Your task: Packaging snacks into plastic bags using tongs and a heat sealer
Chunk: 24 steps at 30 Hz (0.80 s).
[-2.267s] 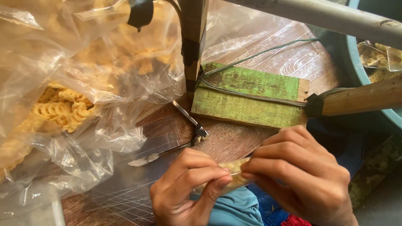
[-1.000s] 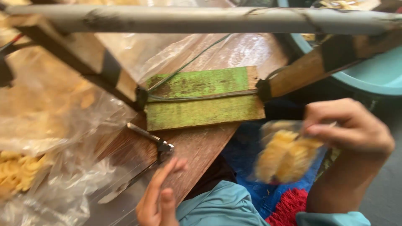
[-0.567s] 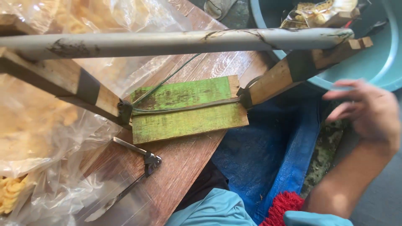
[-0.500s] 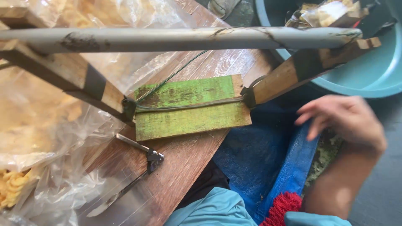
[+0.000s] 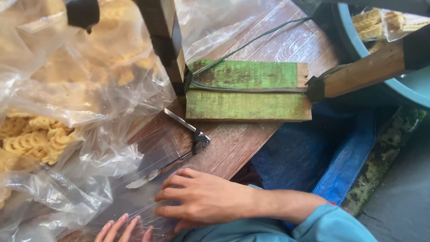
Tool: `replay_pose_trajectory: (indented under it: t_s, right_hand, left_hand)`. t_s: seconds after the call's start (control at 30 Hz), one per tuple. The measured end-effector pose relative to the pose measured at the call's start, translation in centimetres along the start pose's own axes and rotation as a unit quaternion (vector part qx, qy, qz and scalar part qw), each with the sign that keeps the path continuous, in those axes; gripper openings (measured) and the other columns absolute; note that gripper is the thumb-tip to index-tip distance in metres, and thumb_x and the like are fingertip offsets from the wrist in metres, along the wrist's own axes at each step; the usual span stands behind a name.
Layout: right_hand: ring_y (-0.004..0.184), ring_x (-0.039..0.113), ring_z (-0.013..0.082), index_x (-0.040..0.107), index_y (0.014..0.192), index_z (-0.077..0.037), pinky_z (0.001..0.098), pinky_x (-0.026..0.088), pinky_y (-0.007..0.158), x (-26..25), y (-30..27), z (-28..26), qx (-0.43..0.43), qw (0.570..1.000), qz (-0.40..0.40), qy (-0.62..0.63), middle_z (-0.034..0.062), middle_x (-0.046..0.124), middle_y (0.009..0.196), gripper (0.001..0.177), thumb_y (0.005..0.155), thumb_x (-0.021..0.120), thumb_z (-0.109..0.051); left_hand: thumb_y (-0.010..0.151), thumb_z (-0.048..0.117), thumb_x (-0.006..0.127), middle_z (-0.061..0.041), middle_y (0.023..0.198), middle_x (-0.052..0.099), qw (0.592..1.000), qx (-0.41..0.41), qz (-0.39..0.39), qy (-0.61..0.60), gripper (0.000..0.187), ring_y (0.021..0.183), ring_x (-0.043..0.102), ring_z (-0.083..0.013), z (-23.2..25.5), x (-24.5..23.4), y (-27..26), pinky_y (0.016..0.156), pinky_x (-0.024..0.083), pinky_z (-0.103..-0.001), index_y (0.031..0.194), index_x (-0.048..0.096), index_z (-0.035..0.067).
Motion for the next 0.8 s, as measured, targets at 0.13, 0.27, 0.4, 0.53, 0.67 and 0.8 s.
replay_pose_trajectory:
  t_s: [0.13, 0.27, 0.4, 0.53, 0.67, 0.8]
  right_hand:
    - [0.116, 0.055, 0.0296, 0.064, 0.116, -0.004, 0.0429, 0.041, 0.102, 1.0, 0.7, 0.0, -0.023, 0.998, 0.021, -0.06, 0.0125, 0.06, 0.129, 0.026, 0.093, 0.06, -0.015]
    - [0.109, 0.054, 0.0252, 0.067, 0.118, -0.006, 0.0388, 0.04, 0.094, 1.0, 1.7, 0.9, -0.008, 0.999, -0.034, -0.007, 0.0093, 0.06, 0.126, 0.027, 0.095, 0.059, -0.017]
    - [0.097, 0.059, 0.0216, 0.075, 0.104, -0.008, 0.0371, 0.048, 0.087, 1.5, 2.7, 1.8, 0.021, 0.998, -0.004, 0.064, 0.004, 0.067, 0.109, 0.019, 0.086, 0.069, -0.009]
    - [0.088, 0.064, 0.0198, 0.076, 0.101, -0.007, 0.0339, 0.054, 0.079, 1.6, 2.4, 1.6, 0.086, 0.988, 0.0, 0.128, 0.0023, 0.07, 0.095, 0.016, 0.087, 0.069, -0.009]
    - [0.09, 0.072, 0.0211, 0.073, 0.099, -0.006, 0.0336, 0.06, 0.085, 2.4, -0.7, 4.4, 0.09, 0.961, 0.116, 0.233, 0.0079, 0.074, 0.098, 0.014, 0.087, 0.066, -0.006]
    - [0.076, 0.064, 0.0168, 0.058, 0.112, -0.004, 0.0317, 0.058, 0.073, 1.6, -2.6, 5.8, 0.108, 0.823, 0.288, 0.478, 0.0089, 0.067, 0.085, 0.014, 0.11, 0.05, -0.015]
  left_hand:
    - [0.071, 0.038, 0.085, -0.005, 0.128, 0.068, 0.999, -0.008, -0.003, -0.039, 0.045, 0.117, 0.064, -0.0191, 5.0, -4.2, 5.7, 0.114, 0.05, -0.041, 0.111, 0.073, 0.021]
    - [0.083, 0.028, 0.081, 0.003, 0.121, 0.072, 0.996, -0.08, 0.023, 0.003, 0.024, 0.119, 0.063, -0.0238, 11.9, -9.9, 12.4, 0.108, 0.044, -0.041, 0.105, 0.077, 0.02]
    - [0.082, 0.019, 0.078, 0.002, 0.113, 0.074, 0.988, -0.139, 0.053, -0.034, 0.015, 0.115, 0.065, -0.0257, 14.5, -12.9, 15.7, 0.106, 0.042, -0.046, 0.097, 0.077, 0.015]
    - [0.077, 0.058, 0.077, 0.002, 0.12, 0.073, 0.985, -0.156, 0.06, -0.047, 0.058, 0.125, 0.062, -0.0255, 13.8, -12.9, 14.7, 0.12, 0.028, -0.056, 0.113, 0.07, 0.013]
    - [0.068, 0.048, 0.089, -0.005, 0.141, 0.062, 0.978, -0.146, 0.068, -0.13, 0.091, 0.139, 0.055, -0.0261, 13.6, -12.6, 13.7, 0.129, 0.023, -0.06, 0.14, 0.047, 0.013]
    - [0.074, 0.031, 0.092, -0.019, 0.151, 0.056, 0.944, -0.185, 0.115, -0.249, 0.107, 0.146, 0.053, -0.0309, 12.6, -13.0, 13.5, 0.133, 0.03, -0.048, 0.154, 0.027, 0.004]
Point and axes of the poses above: each hand's wrist, its own y-axis towards the middle knuckle, its own x-axis out of the palm, z = x × y, the point moved 5 cm from there along y, towards the middle knuckle
